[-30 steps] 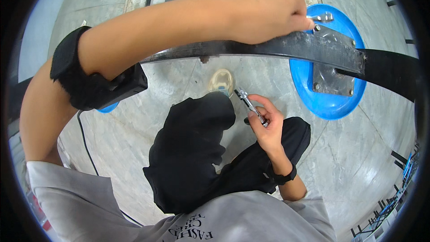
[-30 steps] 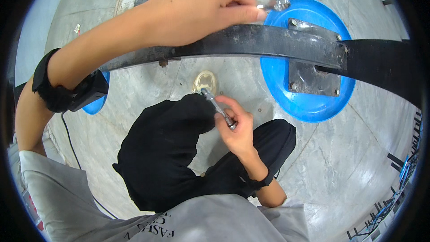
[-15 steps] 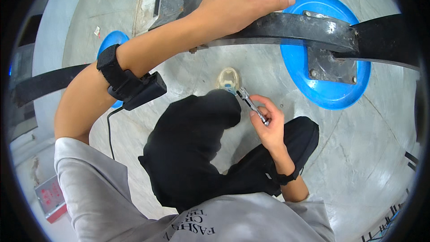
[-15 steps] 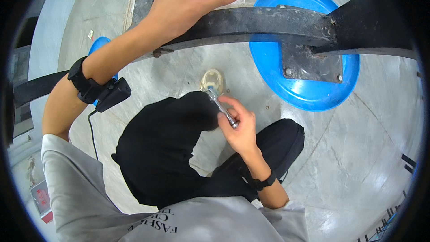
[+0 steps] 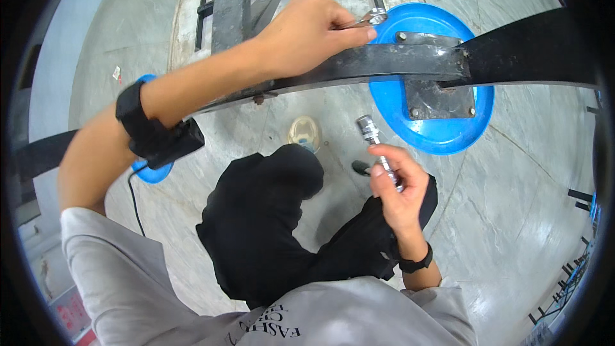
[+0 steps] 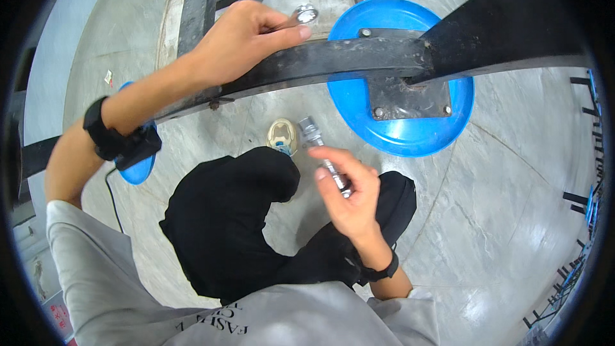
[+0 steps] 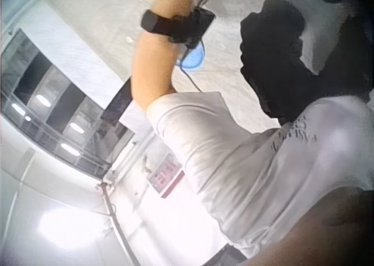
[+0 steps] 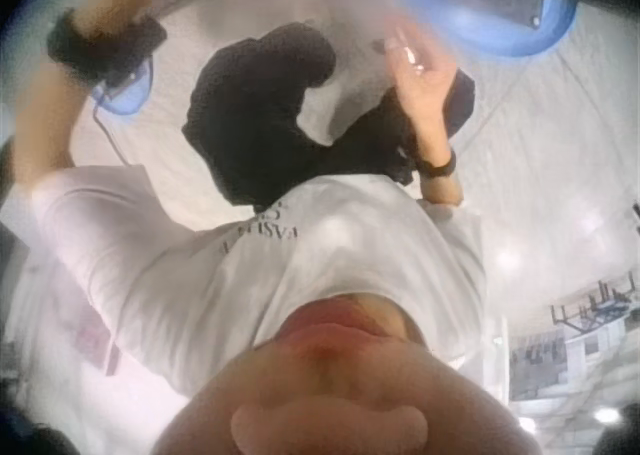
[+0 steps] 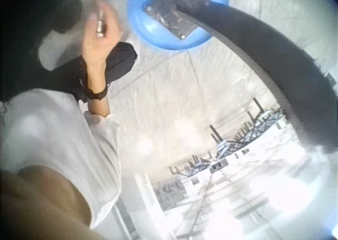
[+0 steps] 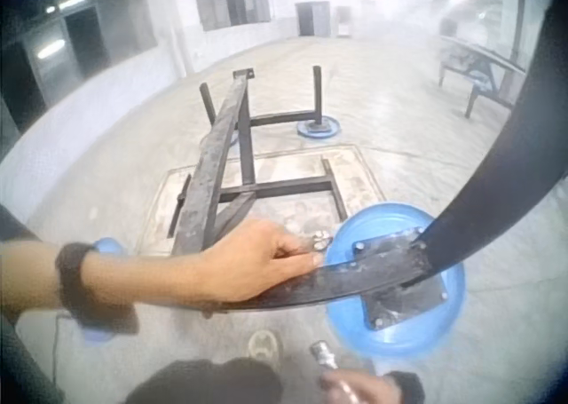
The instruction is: The person uses a socket wrench and a combination wrench to loosen and remove bolts from a metal table frame, then walks to a tool kit on another table to retrieve and use a screwdriver on a different part of the frame.
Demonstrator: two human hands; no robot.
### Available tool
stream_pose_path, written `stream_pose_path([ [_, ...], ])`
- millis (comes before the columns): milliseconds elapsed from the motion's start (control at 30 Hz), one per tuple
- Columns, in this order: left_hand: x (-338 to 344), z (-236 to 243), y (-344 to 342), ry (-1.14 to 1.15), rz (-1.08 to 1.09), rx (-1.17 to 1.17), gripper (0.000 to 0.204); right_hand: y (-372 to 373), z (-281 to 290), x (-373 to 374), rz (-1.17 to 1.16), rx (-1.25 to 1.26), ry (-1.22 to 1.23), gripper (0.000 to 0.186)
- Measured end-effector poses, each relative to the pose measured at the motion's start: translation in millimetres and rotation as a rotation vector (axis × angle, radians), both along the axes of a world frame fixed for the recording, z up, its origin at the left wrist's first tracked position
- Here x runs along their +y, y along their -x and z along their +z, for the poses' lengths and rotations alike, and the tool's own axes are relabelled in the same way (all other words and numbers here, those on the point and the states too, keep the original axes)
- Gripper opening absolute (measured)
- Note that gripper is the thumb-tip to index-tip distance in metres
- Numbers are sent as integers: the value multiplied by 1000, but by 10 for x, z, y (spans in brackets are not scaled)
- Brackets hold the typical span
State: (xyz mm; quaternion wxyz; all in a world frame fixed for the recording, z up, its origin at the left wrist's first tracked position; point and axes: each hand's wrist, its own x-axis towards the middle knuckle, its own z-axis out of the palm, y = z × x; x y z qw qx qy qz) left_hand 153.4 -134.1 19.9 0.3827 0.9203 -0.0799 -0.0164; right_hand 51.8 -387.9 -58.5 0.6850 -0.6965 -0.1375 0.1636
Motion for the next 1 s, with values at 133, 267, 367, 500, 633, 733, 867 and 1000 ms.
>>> stream_pose_path([
  [133, 128, 174, 8, 1, -122, 60, 49, 20, -37, -45, -116, -111, 5, 22],
  [267, 160, 313, 92, 8, -101, 61, 49, 148, -172, -47, -147, 35, -48, 21],
  [367, 280, 429, 235, 36, -52, 83, 50, 234, -243, -56, -74, 87, -116, 21],
  [500, 447, 439, 338, 149, 4, 84, 50, 232, -298, -39, 21, 48, 0, 21],
  [633, 440, 332, 254, 362, 35, 85, 51, 117, -273, -54, 100, 113, -21, 23],
  [733, 422, 310, 223, 346, 42, 79, 53, -15, -260, -73, 150, 133, -39, 25],
  [867, 372, 404, 335, 268, 45, 5, 40, -57, -285, 65, 174, 93, -76, 24],
  [1000, 163, 522, 410, 364, 82, 20, 36, 80, -295, 248, 181, 162, -149, 29],
])
